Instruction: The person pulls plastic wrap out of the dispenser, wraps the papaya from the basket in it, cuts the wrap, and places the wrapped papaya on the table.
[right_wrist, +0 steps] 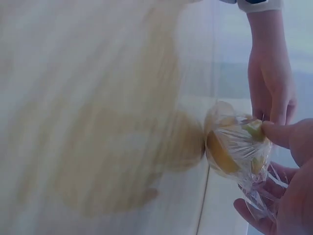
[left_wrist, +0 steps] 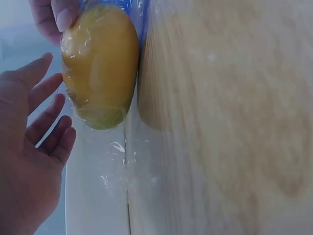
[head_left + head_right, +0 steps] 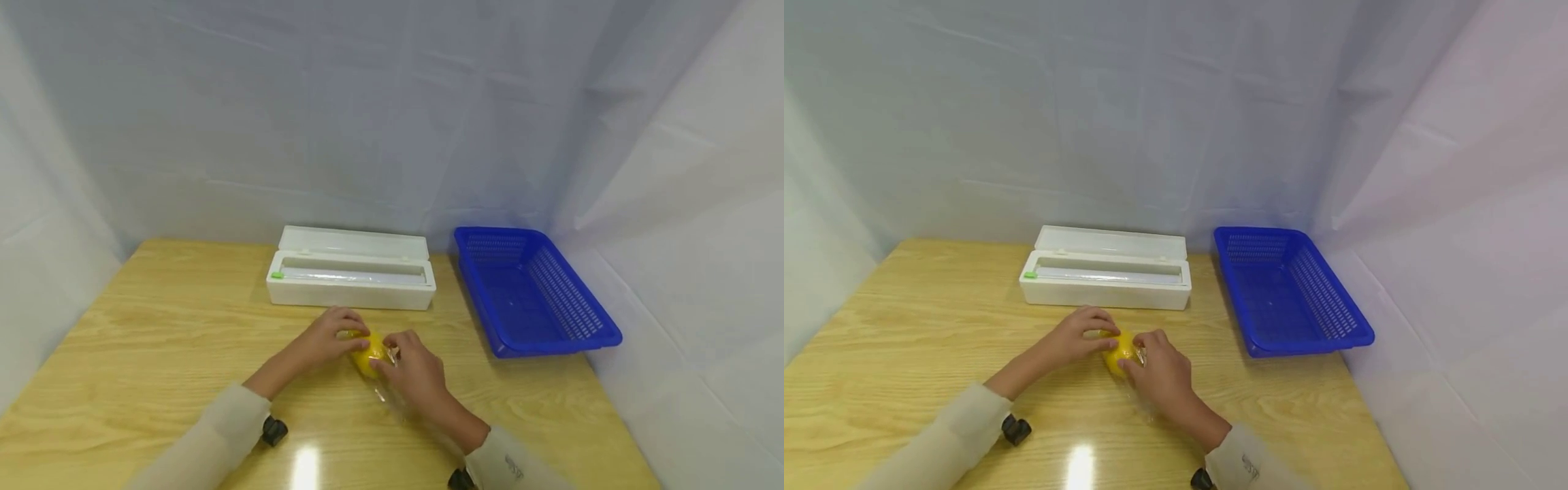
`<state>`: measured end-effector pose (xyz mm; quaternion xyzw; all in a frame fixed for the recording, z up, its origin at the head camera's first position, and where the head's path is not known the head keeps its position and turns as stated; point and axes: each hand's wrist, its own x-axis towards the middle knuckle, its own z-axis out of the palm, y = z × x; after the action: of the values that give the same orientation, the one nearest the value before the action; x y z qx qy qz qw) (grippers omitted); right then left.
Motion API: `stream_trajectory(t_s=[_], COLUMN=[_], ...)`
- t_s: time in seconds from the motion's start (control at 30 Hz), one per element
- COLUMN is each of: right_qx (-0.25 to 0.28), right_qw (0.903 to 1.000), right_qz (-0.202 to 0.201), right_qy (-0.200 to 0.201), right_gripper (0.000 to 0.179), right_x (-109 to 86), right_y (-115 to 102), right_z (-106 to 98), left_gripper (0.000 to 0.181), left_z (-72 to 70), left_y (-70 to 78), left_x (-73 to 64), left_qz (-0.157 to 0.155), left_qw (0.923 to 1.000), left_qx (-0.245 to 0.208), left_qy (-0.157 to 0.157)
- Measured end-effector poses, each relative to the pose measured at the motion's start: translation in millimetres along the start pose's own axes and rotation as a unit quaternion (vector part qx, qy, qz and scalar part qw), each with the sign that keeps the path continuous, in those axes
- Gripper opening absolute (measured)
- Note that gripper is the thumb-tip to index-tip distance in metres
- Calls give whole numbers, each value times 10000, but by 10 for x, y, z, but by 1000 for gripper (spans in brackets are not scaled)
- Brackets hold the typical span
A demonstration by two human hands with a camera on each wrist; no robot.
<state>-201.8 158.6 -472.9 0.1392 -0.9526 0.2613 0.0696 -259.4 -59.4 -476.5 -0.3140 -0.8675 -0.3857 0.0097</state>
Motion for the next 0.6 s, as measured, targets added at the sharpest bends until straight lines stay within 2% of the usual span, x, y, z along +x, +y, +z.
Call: stream_trajectory(t_s=[0.17, 0.33, 0.4, 0.53, 0.6], right_qx=[191, 369, 587, 1319, 1554], right_qw=[9994, 9989, 9980, 9906, 9848], right_qz=[220, 51, -84, -272, -588], right_qy=[186, 287, 200, -247, -509], right_gripper=[34, 30, 31, 29, 23], right_x=[-72, -129, -149, -201, -225], right_y=[-71, -116, -102, 4, 85], right_z=[20, 32, 22, -17, -35], left_gripper=[27, 26, 25, 26, 27], left_z=[72, 103, 116, 143, 149], left_y=[9, 51, 60, 55, 53], left_x=[-23, -29, -19, 0, 4], left_qz=[14, 330, 350, 83, -34], left_qw=[9996, 9986, 9985, 9988, 9986], left_qx=[-276, -425, -403, -489, -517], left_qy=[-63, 14, 68, -12, -46])
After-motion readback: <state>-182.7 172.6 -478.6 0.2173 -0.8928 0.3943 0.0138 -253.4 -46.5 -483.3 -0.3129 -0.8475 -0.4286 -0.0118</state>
